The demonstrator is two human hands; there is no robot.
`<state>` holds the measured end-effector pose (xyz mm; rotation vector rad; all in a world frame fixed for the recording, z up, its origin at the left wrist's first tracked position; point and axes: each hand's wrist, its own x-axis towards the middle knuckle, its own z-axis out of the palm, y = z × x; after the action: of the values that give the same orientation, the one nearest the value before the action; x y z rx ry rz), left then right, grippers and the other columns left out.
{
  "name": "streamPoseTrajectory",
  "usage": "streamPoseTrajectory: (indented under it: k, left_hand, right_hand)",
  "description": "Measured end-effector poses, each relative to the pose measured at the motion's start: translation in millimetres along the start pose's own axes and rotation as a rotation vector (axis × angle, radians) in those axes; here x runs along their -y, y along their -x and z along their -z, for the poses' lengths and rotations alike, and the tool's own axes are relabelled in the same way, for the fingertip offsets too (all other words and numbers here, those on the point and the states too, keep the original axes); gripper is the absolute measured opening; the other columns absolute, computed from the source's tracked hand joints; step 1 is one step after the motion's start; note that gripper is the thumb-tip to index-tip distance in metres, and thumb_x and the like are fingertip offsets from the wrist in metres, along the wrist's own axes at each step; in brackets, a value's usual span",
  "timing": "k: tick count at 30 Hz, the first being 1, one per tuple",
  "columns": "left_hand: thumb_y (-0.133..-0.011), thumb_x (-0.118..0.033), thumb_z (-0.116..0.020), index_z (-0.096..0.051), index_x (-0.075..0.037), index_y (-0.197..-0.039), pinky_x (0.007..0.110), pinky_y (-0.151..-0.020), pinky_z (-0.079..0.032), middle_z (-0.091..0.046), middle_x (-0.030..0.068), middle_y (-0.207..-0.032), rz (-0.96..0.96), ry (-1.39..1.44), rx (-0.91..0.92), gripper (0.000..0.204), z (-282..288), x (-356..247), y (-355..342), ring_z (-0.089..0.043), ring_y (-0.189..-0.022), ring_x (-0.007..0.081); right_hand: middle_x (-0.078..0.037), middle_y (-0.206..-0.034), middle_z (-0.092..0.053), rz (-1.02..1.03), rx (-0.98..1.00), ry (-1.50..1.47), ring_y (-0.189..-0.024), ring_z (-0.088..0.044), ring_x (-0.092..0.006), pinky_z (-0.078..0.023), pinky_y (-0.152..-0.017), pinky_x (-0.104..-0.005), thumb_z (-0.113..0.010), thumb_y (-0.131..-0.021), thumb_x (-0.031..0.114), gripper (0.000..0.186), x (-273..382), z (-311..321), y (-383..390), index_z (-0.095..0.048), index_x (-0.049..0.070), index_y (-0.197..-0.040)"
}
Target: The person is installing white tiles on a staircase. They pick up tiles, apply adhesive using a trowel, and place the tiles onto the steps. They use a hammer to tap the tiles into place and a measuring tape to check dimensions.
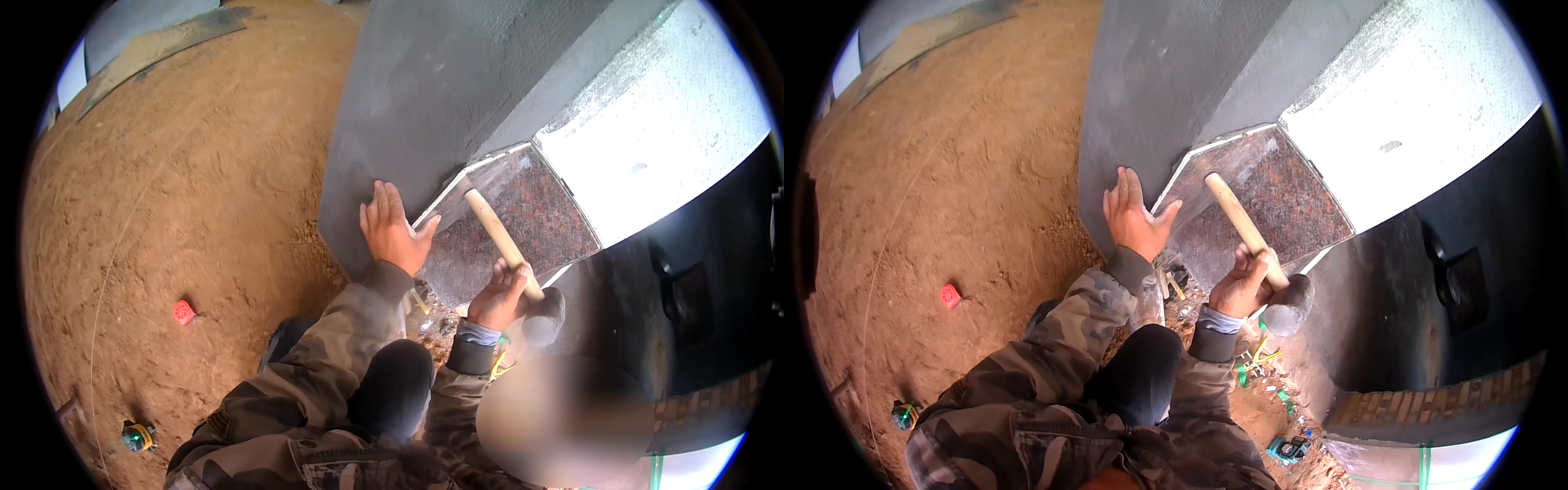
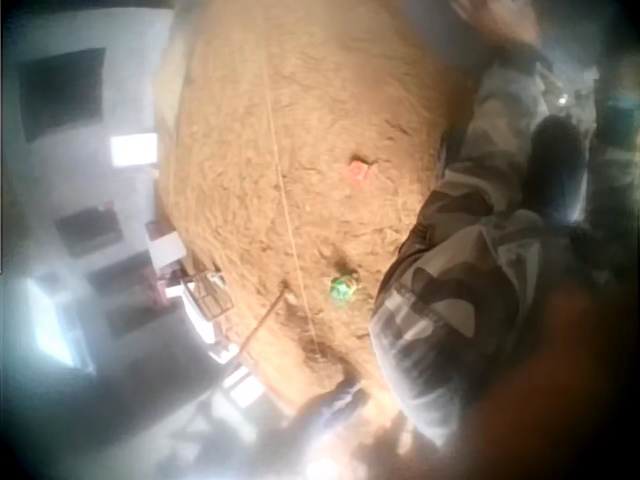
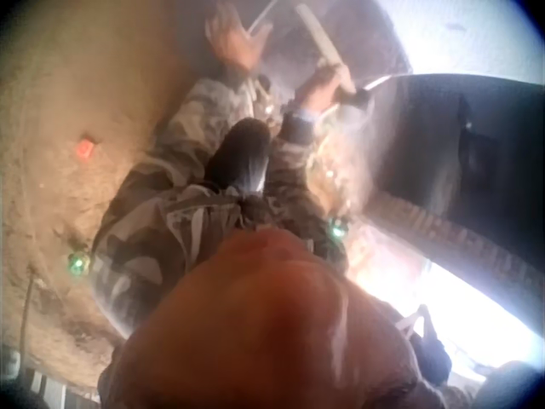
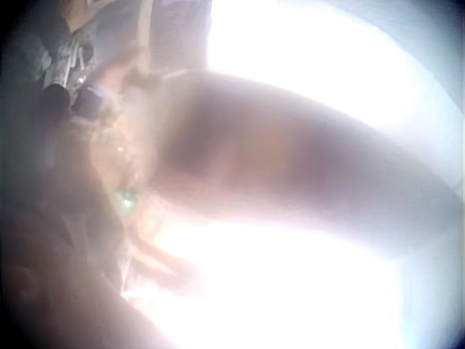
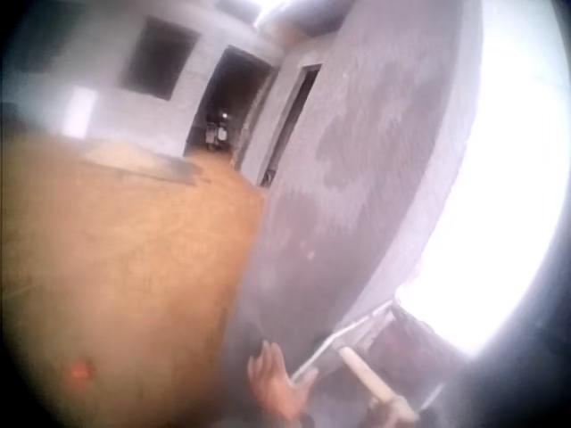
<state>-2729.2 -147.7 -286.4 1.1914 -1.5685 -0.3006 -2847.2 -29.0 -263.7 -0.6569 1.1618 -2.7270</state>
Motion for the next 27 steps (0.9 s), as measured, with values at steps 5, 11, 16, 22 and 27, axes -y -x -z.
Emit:
streamPoseTrajectory:
  k: [5,11,16,22,27]
  left_hand:
    - [-0.073,-0.044,-0.081,-0.042,0.011,-0.139,0.056,-0.113,-0.027,-0.043,0.0318,-0.144,0.006,-0.004,0.015,0.094,-1,-2,4,-0.045,-0.132,0.0402]
    - [-0.073,-0.045,-0.08,-0.042,0.011,-0.139,0.056,-0.112,-0.027,-0.043,0.0315,-0.144,0.001,-0.007,-0.001,0.095,-3,1,5,-0.045,-0.133,0.0402]
    - [-0.073,-0.041,-0.081,-0.043,0.01,-0.139,0.057,-0.113,-0.026,-0.042,0.0314,-0.145,-0.001,0.003,-0.021,0.092,-3,1,-1,-0.042,-0.134,0.039]
    - [-0.073,-0.044,-0.08,-0.044,0.009,-0.138,0.056,-0.113,-0.026,-0.043,0.0309,-0.144,0.015,-0.03,0.012,0.093,0,-5,4,-0.044,-0.132,0.0385]
    - [-0.067,-0.054,-0.08,-0.057,0.009,-0.125,0.053,-0.112,-0.029,-0.058,0.03,-0.127,-0.057,-0.083,0.009,0.089,19,17,-19,-0.055,-0.12,0.0403]
  right_hand:
    - [-0.011,-0.11,-0.064,0.027,-0.016,-0.005,-0.089,-0.065,-0.0185,-0.057,-0.079,-0.0273,-0.061,-0.098,0.018,0.027,-3,7,3,-0.057,-0.001,-0.117]
    - [-0.011,-0.109,-0.063,0.045,0.038,0.022,-0.089,-0.065,-0.0183,-0.056,-0.077,-0.0254,-0.061,-0.098,0.021,0.03,1,2,3,-0.055,-0.001,-0.118]
    - [-0.01,-0.107,-0.064,0.009,0.055,0.005,-0.091,-0.065,-0.0177,-0.057,-0.079,-0.0272,-0.059,-0.1,0.019,0.025,1,-4,5,-0.058,-0.001,-0.116]
    - [-0.008,-0.111,-0.064,0.036,0.028,-0.03,-0.101,-0.062,-0.0182,-0.055,-0.088,-0.0337,-0.061,-0.099,0.02,0.026,-9,10,-3,-0.059,0.001,-0.116]
    - [-0.011,-0.121,-0.06,-0.1,0.004,-0.078,-0.113,-0.058,-0.0222,-0.052,-0.098,-0.036,-0.062,-0.098,0.022,0.031,-17,-6,13,-0.054,-0.001,-0.118]
